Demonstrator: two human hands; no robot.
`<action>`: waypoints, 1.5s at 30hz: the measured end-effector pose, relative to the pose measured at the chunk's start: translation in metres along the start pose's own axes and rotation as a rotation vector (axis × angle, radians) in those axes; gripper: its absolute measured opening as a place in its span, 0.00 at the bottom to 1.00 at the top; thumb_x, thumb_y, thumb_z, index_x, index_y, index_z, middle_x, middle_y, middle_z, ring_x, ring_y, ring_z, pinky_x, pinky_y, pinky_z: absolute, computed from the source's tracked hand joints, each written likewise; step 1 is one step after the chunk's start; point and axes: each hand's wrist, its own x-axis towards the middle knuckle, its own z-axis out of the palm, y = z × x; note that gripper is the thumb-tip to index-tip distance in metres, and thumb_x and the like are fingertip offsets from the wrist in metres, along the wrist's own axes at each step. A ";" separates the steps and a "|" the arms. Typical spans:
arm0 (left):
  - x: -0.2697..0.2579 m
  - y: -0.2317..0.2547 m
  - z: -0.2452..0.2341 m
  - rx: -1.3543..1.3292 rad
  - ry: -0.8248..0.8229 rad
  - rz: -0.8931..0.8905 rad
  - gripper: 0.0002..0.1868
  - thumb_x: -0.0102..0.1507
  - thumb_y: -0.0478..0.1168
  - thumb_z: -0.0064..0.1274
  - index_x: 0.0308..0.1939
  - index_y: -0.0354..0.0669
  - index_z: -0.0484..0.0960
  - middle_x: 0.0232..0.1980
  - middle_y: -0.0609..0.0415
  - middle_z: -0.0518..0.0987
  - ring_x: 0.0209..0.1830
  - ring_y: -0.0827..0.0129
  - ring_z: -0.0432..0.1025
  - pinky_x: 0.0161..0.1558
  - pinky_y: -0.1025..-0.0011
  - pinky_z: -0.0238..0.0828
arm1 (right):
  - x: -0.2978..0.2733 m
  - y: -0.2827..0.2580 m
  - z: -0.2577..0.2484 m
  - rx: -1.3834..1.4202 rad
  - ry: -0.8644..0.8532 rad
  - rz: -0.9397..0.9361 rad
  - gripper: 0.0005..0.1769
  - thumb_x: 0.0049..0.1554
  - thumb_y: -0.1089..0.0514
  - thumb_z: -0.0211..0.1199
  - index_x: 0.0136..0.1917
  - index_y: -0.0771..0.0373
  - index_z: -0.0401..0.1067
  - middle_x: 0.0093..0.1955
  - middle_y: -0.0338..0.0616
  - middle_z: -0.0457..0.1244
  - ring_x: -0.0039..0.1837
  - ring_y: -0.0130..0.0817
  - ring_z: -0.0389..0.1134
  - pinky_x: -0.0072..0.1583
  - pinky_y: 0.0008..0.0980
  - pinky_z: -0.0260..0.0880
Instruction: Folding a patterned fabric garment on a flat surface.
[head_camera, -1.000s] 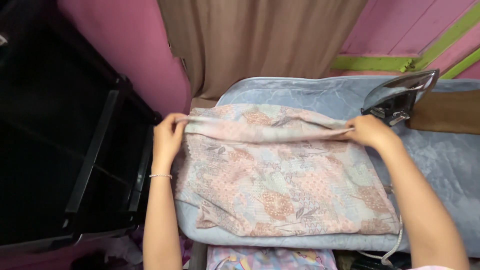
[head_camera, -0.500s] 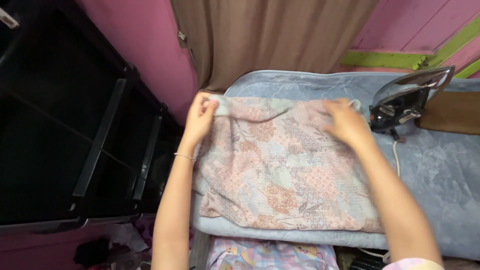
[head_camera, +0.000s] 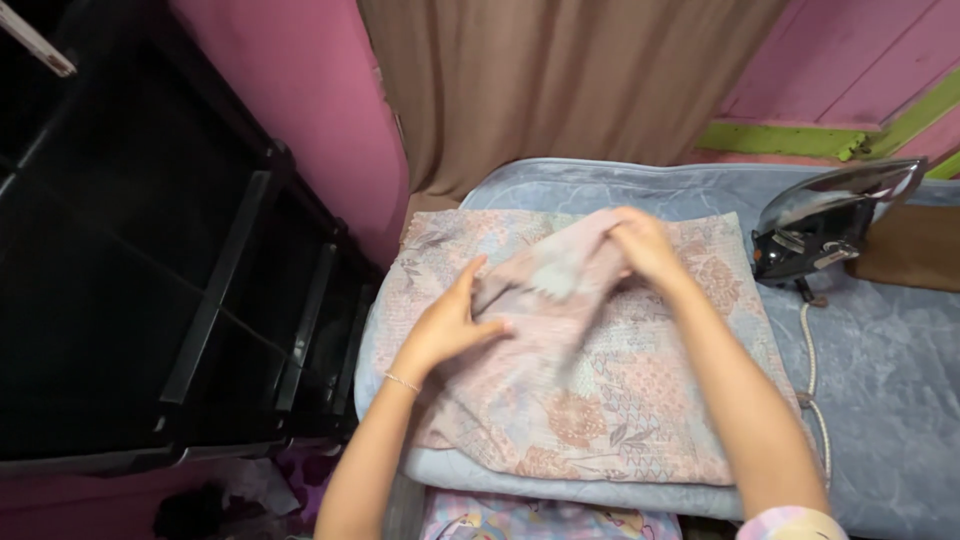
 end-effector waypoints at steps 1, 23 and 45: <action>-0.006 0.004 0.004 0.199 -0.009 -0.104 0.54 0.53 0.53 0.69 0.76 0.44 0.54 0.59 0.44 0.77 0.52 0.59 0.74 0.55 0.65 0.70 | -0.004 -0.004 -0.017 0.030 0.152 0.070 0.10 0.63 0.58 0.54 0.53 0.62 0.73 0.40 0.38 0.66 0.35 0.26 0.65 0.33 0.30 0.63; -0.101 -0.012 -0.028 0.644 0.346 -0.233 0.09 0.59 0.32 0.54 0.43 0.45 0.83 0.47 0.51 0.80 0.47 0.50 0.76 0.47 0.59 0.72 | -0.020 0.071 -0.121 0.271 0.587 -0.310 0.16 0.71 0.62 0.55 0.69 0.70 0.61 0.67 0.57 0.63 0.65 0.46 0.71 0.64 0.37 0.78; -0.045 -0.004 -0.026 0.268 0.319 -0.310 0.11 0.64 0.42 0.58 0.48 0.41 0.84 0.32 0.42 0.78 0.30 0.49 0.71 0.33 0.60 0.66 | -0.150 -0.003 -0.082 -0.623 -0.250 0.045 0.19 0.48 0.48 0.74 0.49 0.62 0.80 0.45 0.39 0.71 0.49 0.30 0.71 0.53 0.31 0.70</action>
